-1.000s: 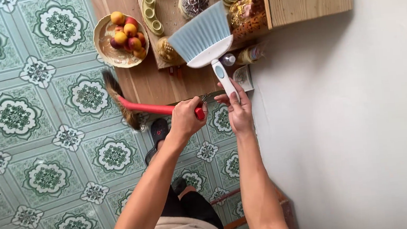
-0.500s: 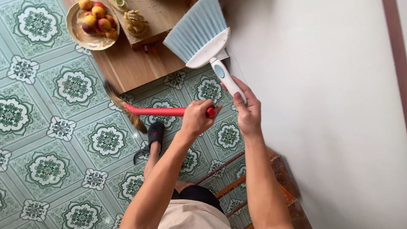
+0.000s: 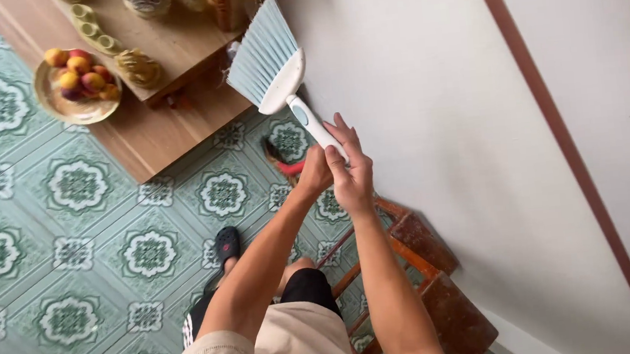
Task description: Cleaning a small wooden shrine on a shelf using a hand broom and dustpan.
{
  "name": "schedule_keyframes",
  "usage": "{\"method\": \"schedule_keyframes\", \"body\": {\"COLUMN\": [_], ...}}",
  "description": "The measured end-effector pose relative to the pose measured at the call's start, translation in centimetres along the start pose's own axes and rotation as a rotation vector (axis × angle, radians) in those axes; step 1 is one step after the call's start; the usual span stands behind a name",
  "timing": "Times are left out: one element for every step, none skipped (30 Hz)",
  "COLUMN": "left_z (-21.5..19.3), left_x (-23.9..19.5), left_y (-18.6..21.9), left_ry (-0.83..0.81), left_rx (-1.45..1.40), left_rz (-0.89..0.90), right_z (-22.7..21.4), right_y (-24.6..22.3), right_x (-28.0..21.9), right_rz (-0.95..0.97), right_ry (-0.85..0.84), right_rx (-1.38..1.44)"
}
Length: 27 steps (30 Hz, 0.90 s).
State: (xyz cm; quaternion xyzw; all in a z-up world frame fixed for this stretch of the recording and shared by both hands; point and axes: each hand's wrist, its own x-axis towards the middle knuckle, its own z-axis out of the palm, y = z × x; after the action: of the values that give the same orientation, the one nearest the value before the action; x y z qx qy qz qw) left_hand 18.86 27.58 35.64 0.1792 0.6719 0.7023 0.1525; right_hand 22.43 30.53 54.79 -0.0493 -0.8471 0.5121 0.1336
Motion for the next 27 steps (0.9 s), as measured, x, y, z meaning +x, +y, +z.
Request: {"method": "schedule_keyframes", "body": {"left_z": [1.1,2.2,3.1,4.5,5.9,7.4,8.8,10.1,11.4,12.0,12.8,13.3,13.9,14.3,14.8,15.2,15.7,16.3,16.7,17.2,17.7,18.0,18.3,18.4,20.3,21.7,22.9], "left_x": [0.4,1.3,2.4,2.9,3.3,3.9,4.3,5.6,6.8,6.7,6.8,7.9,9.3,9.3,9.1,10.0,11.0,12.1,13.3,14.0,14.6,14.5,14.4,14.5,13.8,12.8,11.5], "left_y": [-0.5,-0.8,-1.0,-0.8,-0.8,-0.6,-1.0,-1.4,-1.8,-1.2,-0.6,-0.1,-0.4,-0.9,-1.3,-1.4,-1.3,-0.9,-0.8,-0.7,-0.5,-0.8,-0.9,-1.0,-3.7,-6.5,-9.2], "left_ry": [-0.008,0.002,0.013,0.025,0.032,0.047,0.067,0.045,0.02,0.041,0.03,0.017,0.037,0.085,0.124,0.127,0.172,0.208,0.203,0.251,0.297,0.293,0.287,0.286,0.287,0.282,0.278], "left_rx": [-0.008,0.011,0.03,0.021,-0.205,-0.428,-0.435,-0.682,-0.928,-0.935,-0.939,-0.942,-0.947,-0.597,-0.246,-0.248,-0.059,0.123,0.115,0.241,0.369,0.366,0.401,0.437,0.435,0.372,0.309], "left_rz": [0.006,0.006,0.007,-0.001,0.007,0.018,0.014,0.053,0.098,0.102,0.13,0.157,0.162,0.179,0.186,0.174,0.179,0.181,0.166,0.1,0.035,0.04,0.023,0.003,0.006,0.006,0.006], "right_z": [-0.4,-1.0,-1.4,-1.9,-2.2,-2.7,-3.3,-3.7,-4.2,-4.9,-5.7,-6.5,-7.5,-8.2,-8.8,-9.1,-9.5,-10.1,-10.6,-11.0,-11.4,-11.7,-11.9,-12.1,-12.5,-12.5,-12.3], "right_y": [0.7,1.3,1.8,2.4,3.1,3.9,4.2,4.8,5.4,6.3,7.4,8.6,10.0,11.1,12.3,13.8,15.3,16.4,17.0,17.5,17.8,18.0,18.1,18.1,18.6,18.9,19.1], "right_x": [0.0,0.6,1.4,1.7,1.9,2.2,2.4,3.3,4.0,3.6,3.3,4.0,5.2,5.3,5.3,5.1,5.0,5.1,5.3,5.0,4.6,4.8,5.0,5.4,5.7,5.8,5.8], "right_rz": [-0.001,0.016,0.033,0.036,0.049,0.059,0.061,0.093,0.125,0.123,0.114,0.105,0.103,0.063,0.023,0.034,0.048,0.067,0.084,0.134,0.184,0.182,0.158,0.134,0.131,0.13,0.129], "right_ry": [0.008,0.022,0.036,0.02,0.016,0.007,-0.014,-0.03,-0.046,-0.068,-0.089,-0.108,-0.128,-0.145,-0.161,-0.167,-0.164,-0.157,-0.16,-0.142,-0.124,-0.118,-0.111,-0.11,-0.108,-0.105,-0.102], "right_rx": [-0.01,-0.006,-0.002,-0.008,-0.007,-0.003,-0.007,0.004,0.014,0.008,0.009,0.011,0.007,0.015,0.025,0.026,0.049,0.065,0.06,0.072,0.084,0.081,0.088,0.097,0.095,0.095,0.095]}}
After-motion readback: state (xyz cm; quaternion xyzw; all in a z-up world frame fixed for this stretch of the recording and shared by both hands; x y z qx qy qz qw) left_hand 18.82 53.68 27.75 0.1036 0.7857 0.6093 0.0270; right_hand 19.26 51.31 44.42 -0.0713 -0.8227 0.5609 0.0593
